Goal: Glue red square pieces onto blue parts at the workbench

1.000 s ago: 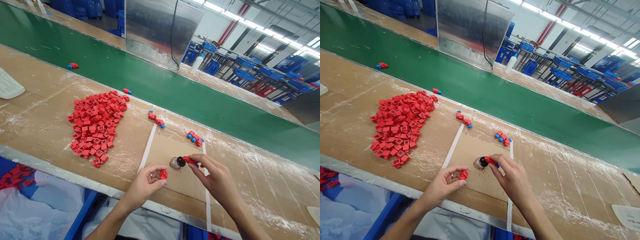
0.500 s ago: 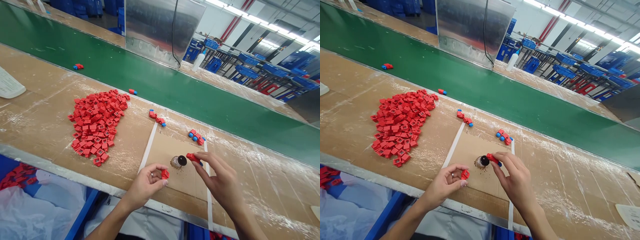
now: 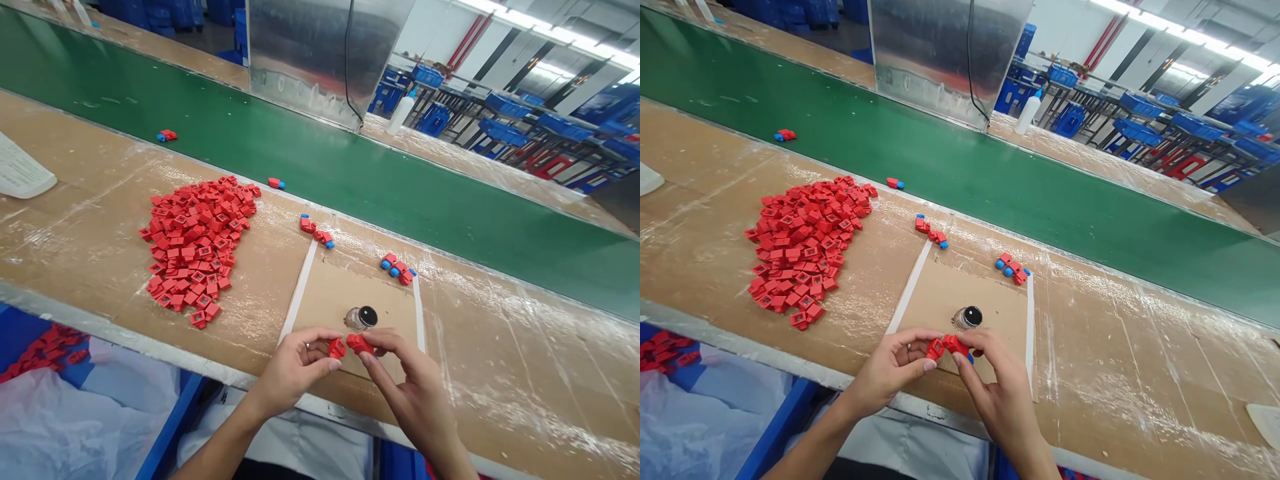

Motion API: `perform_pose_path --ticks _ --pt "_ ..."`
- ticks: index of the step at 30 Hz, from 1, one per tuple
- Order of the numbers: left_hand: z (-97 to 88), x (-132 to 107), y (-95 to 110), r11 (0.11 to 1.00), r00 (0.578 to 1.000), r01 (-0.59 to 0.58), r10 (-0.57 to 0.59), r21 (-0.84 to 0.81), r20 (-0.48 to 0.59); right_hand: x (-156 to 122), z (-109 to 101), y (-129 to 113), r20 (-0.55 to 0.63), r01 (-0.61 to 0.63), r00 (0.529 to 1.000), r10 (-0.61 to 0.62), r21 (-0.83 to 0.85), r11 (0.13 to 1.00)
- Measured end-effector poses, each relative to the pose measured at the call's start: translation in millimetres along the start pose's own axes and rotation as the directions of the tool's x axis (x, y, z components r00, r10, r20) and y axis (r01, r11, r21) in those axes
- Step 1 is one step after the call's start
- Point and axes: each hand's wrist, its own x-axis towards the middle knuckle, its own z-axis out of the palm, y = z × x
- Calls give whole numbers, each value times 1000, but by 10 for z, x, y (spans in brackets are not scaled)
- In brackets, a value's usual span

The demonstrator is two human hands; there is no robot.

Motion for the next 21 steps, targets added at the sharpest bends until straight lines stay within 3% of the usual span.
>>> perform_pose_path --ticks 21 --pt "25 -12 61 1000 999 -21 21 -15 30 -63 102 36 39 11 999 -13 40 999"
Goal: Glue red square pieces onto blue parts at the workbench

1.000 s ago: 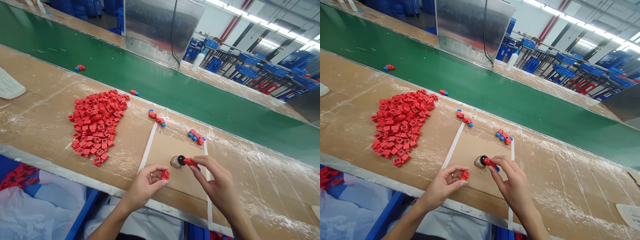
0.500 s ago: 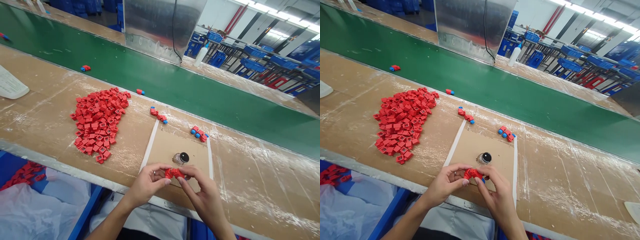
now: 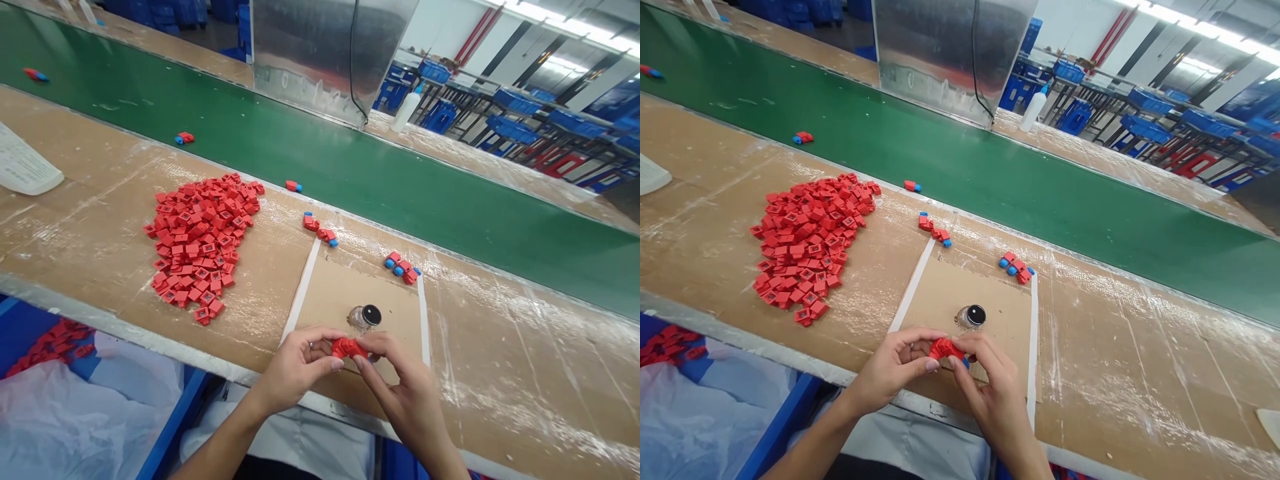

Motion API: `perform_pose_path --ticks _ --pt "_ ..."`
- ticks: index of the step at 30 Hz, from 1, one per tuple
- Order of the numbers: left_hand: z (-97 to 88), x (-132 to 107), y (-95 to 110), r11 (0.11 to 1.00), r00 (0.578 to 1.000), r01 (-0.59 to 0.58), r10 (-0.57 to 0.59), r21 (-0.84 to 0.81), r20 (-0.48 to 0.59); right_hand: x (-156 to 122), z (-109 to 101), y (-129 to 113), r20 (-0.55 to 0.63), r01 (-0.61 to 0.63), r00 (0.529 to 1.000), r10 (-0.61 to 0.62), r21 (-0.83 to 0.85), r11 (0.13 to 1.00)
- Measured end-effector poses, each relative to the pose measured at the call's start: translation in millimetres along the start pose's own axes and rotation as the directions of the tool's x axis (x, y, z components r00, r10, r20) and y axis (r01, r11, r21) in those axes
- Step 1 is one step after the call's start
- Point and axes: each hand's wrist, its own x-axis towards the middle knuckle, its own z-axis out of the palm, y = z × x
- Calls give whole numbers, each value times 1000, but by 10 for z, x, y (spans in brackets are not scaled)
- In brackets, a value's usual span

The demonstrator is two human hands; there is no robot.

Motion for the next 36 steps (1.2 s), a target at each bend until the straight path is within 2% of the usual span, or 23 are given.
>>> perform_pose_path --ticks 6,14,22,26,31,36 --pt "7 6 37 1000 1000 -5 4 24 11 -74 52 35 49 -23 999 20 48 999" --pt "-11 10 49 995 996 81 -83 61 31 -86 44 41 146 -63 988 52 78 995" --pt "-6 16 -2 988 995 98 -94 121 -35 -121 63 59 -42 -39 998 44 103 994" --pt "21 3 41 969 995 80 -90 232 32 -131 62 54 -53 -18 998 22 67 998" --pt "26 1 92 944 994 73 -95 321 56 -176 92 59 -43 14 999 -12 58 998" --pt "10 4 105 911 986 76 -128 405 103 -236 170 43 -36 -49 998 54 121 991"
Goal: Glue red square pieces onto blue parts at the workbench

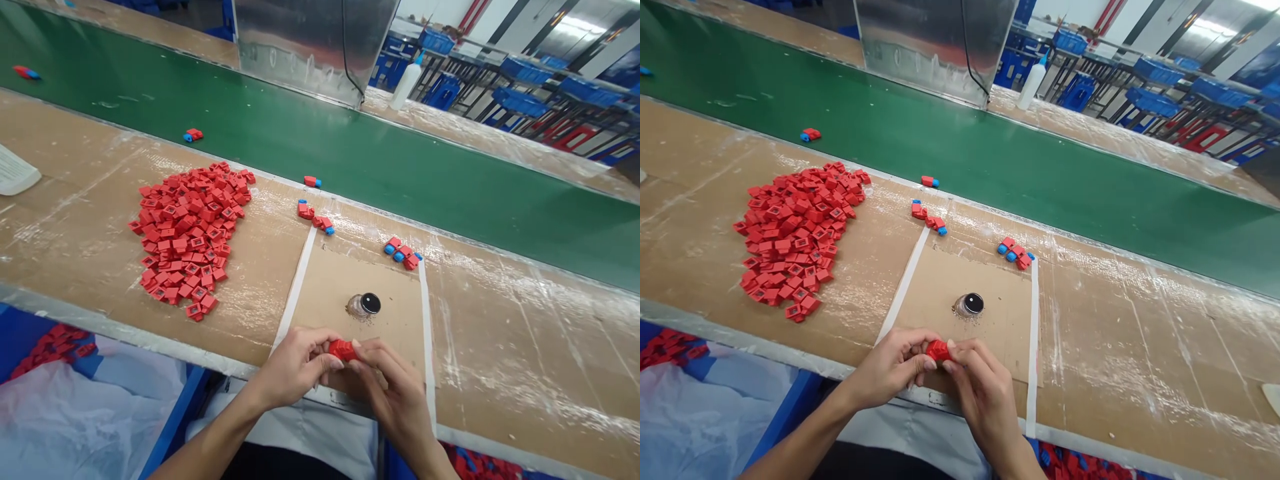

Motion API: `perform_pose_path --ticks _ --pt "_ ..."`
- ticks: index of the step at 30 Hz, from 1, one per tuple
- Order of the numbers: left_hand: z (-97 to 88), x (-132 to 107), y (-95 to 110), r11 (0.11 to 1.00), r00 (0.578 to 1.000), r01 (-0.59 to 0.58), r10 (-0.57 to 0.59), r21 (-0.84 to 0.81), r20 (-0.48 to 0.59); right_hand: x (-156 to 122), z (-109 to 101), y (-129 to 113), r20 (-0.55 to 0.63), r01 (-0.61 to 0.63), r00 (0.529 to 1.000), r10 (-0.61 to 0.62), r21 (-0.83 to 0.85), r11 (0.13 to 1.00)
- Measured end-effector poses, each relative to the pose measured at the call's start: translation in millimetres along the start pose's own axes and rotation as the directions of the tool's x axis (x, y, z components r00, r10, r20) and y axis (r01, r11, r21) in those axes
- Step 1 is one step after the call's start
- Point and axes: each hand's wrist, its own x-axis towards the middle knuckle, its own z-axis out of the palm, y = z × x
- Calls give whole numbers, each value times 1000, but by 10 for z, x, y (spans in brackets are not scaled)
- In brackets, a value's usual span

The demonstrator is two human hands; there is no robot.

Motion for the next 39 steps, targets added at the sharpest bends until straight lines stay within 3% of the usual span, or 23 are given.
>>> perform_pose_path --ticks 7,18,25,32,36,38,39 --pt "6 3 12 998 1000 22 -21 60 -9 -25 91 5 -58 -20 998 19 -2 1000" --pt "16 -11 -6 997 999 -18 20 74 -30 11 57 -22 23 -21 999 22 -36 999" --pt "-6 -13 19 994 999 -25 27 107 -23 -33 85 -1 -18 -12 1000 12 -33 999" --pt "38 17 32 987 1000 28 -25 156 -19 -80 175 134 -109 -79 991 83 40 996" --pt "-51 -32 185 985 996 87 -86 147 -13 -257 -65 117 -186 -110 977 104 -22 994" --pt "-258 -87 291 965 994 69 -46 252 -97 -414 -294 101 -349 -171 929 121 -117 978" --pt "-411 -117 348 937 985 59 2 344 -172 -484 -412 102 -446 -246 879 169 -122 961"
